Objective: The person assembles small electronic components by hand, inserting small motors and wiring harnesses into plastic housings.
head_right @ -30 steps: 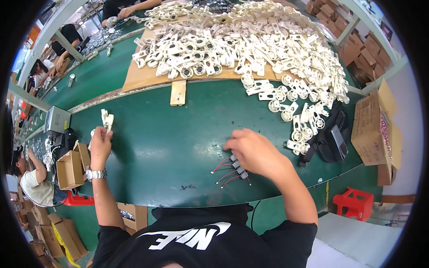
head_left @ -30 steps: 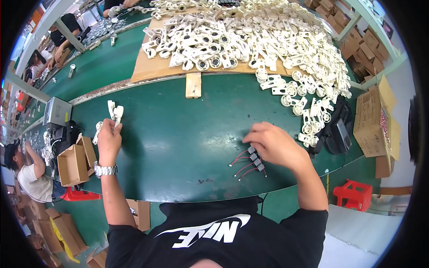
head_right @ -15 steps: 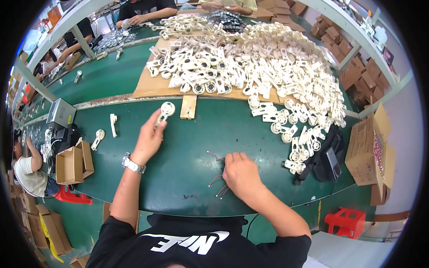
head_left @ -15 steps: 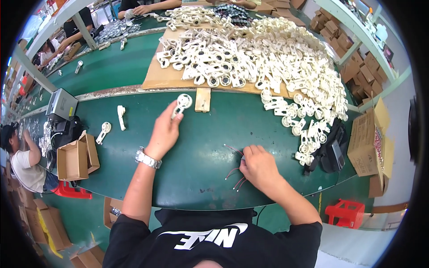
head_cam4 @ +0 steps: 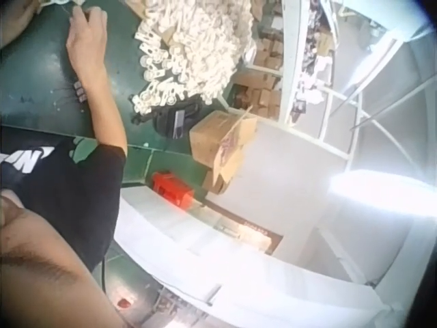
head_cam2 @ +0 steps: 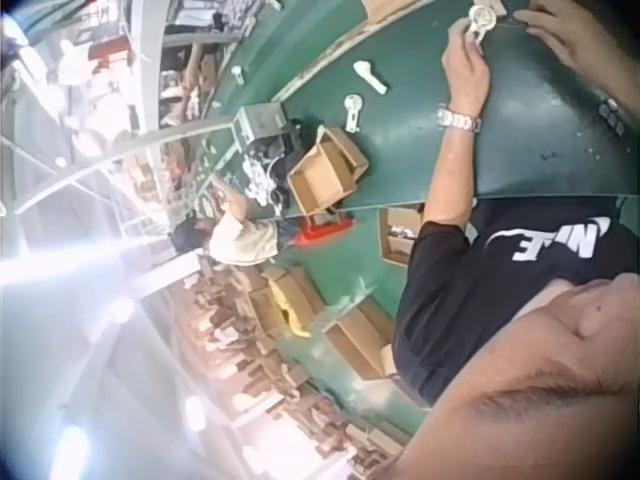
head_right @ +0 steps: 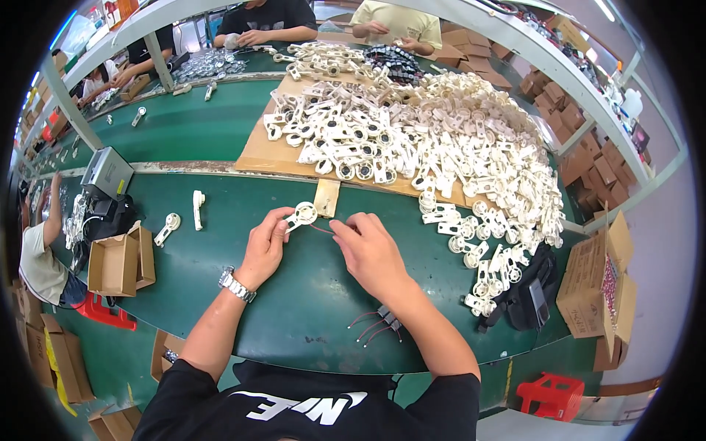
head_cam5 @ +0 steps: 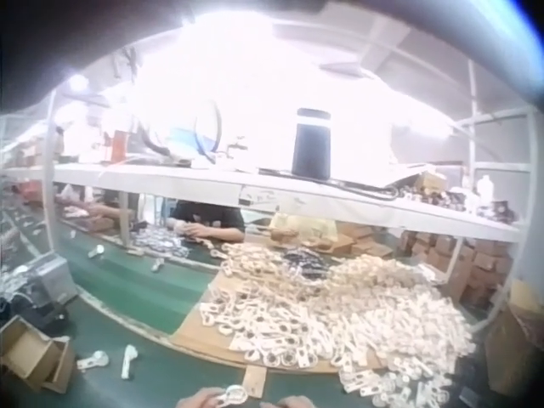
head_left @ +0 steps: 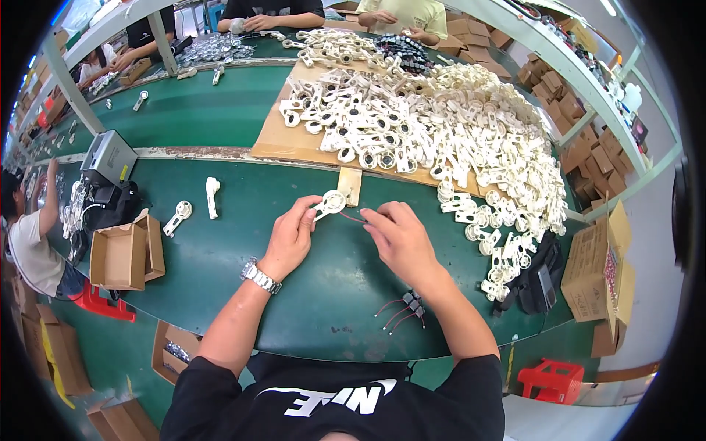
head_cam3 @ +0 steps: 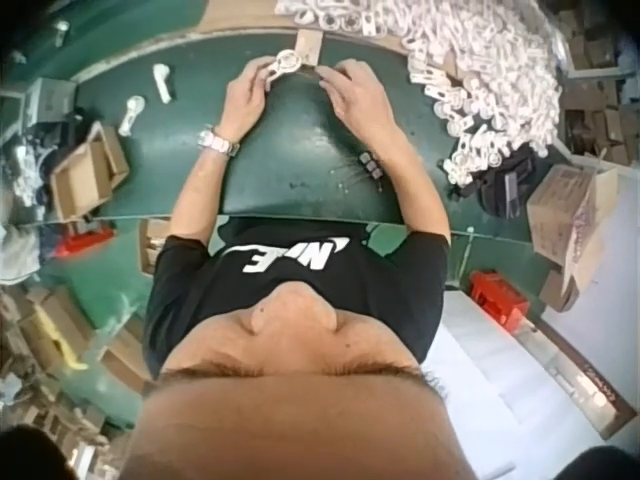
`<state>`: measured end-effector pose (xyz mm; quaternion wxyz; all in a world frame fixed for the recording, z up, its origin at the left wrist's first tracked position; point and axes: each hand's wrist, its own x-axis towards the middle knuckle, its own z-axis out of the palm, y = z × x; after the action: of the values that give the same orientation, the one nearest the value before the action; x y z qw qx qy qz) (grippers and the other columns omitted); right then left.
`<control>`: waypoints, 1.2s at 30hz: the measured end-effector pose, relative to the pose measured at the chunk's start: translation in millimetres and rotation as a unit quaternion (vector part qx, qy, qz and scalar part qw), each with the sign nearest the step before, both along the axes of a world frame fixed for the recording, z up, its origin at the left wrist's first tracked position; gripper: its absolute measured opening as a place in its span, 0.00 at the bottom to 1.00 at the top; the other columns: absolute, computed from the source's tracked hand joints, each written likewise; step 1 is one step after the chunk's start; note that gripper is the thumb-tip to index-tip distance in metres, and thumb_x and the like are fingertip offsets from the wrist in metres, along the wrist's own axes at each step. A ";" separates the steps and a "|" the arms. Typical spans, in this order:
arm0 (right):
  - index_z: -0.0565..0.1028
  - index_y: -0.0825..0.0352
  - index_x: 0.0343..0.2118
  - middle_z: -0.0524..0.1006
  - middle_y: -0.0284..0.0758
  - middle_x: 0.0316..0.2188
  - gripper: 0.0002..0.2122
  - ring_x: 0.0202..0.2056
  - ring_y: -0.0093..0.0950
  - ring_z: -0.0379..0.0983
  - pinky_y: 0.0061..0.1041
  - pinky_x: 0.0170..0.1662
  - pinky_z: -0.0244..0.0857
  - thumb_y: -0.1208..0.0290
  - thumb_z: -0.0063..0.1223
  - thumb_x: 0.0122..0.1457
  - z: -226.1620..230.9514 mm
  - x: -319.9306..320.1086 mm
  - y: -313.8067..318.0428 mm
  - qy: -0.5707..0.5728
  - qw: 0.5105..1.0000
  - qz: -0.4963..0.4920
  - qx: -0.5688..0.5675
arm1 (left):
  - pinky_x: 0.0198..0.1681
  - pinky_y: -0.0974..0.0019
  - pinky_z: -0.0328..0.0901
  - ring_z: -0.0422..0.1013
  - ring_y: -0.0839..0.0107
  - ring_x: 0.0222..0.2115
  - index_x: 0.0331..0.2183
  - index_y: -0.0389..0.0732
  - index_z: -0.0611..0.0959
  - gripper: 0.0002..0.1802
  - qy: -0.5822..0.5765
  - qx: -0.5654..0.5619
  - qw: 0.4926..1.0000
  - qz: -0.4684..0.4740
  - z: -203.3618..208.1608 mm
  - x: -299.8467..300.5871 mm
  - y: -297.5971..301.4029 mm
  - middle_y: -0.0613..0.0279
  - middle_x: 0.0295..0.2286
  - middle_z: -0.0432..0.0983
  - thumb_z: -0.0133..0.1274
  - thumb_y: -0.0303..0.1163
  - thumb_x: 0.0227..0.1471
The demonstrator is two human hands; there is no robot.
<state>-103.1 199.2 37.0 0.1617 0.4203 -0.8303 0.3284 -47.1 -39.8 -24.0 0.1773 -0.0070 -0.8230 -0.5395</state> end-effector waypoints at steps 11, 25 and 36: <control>0.81 0.66 0.46 0.74 0.40 0.41 0.21 0.40 0.39 0.73 0.37 0.41 0.74 0.89 0.58 0.47 -0.6 -2.9 -15.0 0.098 0.989 -0.050 0.103 | 0.37 0.56 0.71 0.79 0.48 0.33 0.52 0.40 0.81 0.13 0.062 -0.090 0.994 -0.013 6.8 5.0 3.5 0.46 0.35 0.82 0.46 0.30 0.71; 0.79 0.70 0.48 0.73 0.42 0.42 0.20 0.41 0.40 0.75 0.36 0.41 0.75 0.88 0.59 0.49 -10.4 -6.6 -18.9 0.059 0.998 -0.003 -0.018 | 0.29 0.62 0.66 0.71 0.64 0.22 0.50 0.38 0.82 0.15 0.039 -0.085 0.993 -0.067 3.0 -0.4 1.6 0.54 0.24 0.75 0.44 0.34 0.72; 0.75 0.69 0.48 0.79 0.39 0.36 0.11 0.34 0.31 0.78 0.33 0.38 0.74 0.78 0.60 0.64 -27.1 15.7 -36.2 -0.279 0.951 -0.014 -0.131 | 0.30 0.53 0.66 0.75 0.49 0.24 0.61 0.41 0.70 0.20 -0.017 -0.036 0.999 -0.035 2.4 8.5 7.5 0.51 0.23 0.76 0.45 0.32 0.71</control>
<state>-87.4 163.0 9.8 -0.0184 0.2755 -0.7975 0.5364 -38.6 -32.3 -21.6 0.1443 -0.0328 -0.8443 -0.5150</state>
